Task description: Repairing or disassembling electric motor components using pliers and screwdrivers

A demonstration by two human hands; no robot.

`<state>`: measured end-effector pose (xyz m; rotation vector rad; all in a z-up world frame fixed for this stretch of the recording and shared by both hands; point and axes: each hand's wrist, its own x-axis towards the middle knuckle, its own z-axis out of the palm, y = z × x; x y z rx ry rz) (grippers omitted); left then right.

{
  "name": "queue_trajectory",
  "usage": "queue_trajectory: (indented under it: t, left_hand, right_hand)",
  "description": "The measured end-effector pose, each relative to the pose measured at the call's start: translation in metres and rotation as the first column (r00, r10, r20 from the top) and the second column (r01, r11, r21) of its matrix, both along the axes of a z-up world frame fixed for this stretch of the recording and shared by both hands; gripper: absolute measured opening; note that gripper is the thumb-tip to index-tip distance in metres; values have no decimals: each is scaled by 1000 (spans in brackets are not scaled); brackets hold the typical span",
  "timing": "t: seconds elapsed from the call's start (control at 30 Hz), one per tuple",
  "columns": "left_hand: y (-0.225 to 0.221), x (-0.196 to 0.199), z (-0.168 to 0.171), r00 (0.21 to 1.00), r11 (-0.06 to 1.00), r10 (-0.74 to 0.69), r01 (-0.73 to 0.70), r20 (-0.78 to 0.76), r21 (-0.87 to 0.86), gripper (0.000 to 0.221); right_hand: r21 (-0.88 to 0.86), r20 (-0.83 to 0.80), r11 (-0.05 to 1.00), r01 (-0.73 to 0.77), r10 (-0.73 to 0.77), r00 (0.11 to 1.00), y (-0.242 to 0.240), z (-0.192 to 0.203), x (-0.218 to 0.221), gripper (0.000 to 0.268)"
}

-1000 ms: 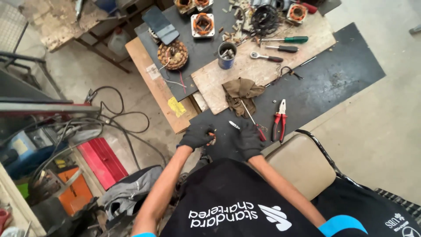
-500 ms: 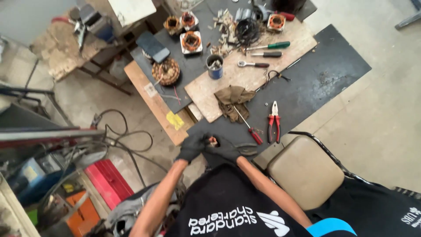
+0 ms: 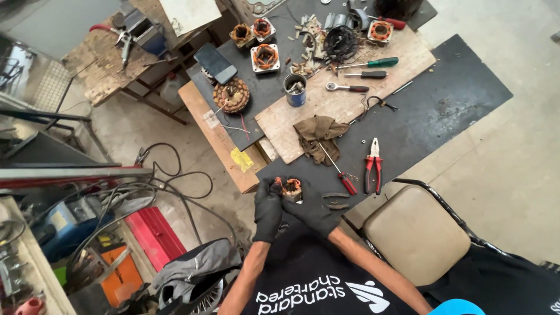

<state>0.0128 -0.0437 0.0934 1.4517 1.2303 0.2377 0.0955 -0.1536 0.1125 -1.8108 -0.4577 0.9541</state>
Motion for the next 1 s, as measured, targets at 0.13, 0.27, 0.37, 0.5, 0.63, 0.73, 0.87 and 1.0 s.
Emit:
queue_trajectory:
  t: [0.13, 0.27, 0.37, 0.5, 0.63, 0.73, 0.87, 1.0]
  left_hand:
    - [29, -30, 17, 956, 958, -288, 288, 57, -1, 27]
    - [16, -34, 145, 769, 860, -499, 495, 399, 122, 34]
    - [17, -24, 147, 663, 781, -624, 552, 413, 293, 42]
    - [16, -33, 151, 658, 771, -631, 473, 410, 427, 83]
    - [-7, -39, 106, 625, 889, -414, 432, 662, 149, 132]
    - [-24, -19, 82, 717, 962, -217, 273, 662, 20, 101]
    - [-26, 9, 130, 653, 757, 601, -278, 462, -591, 49]
    - [-8, 6, 231, 348, 216, 934, -372, 80, -903, 31]
  right_hand:
    - [19, 6, 1000, -4, 3, 1000, -9, 32, 12, 80]
    - [231, 109, 973, -27, 1, 994, -31, 49, 13, 79]
    - [204, -4, 979, -2, 3, 1000, -32, 95, 25, 78]
    - [150, -191, 988, 32, -2, 982, -29, 158, 30, 76]
    - [100, -309, 993, 57, -23, 951, -25, 173, 16, 75]
    - [-144, 3, 989, 28, -28, 1000, -25, 95, -11, 94]
    - [-41, 312, 999, -8, 21, 950, -44, 50, -2, 95]
    - [84, 648, 990, -116, 34, 761, -65, 2, 11, 96]
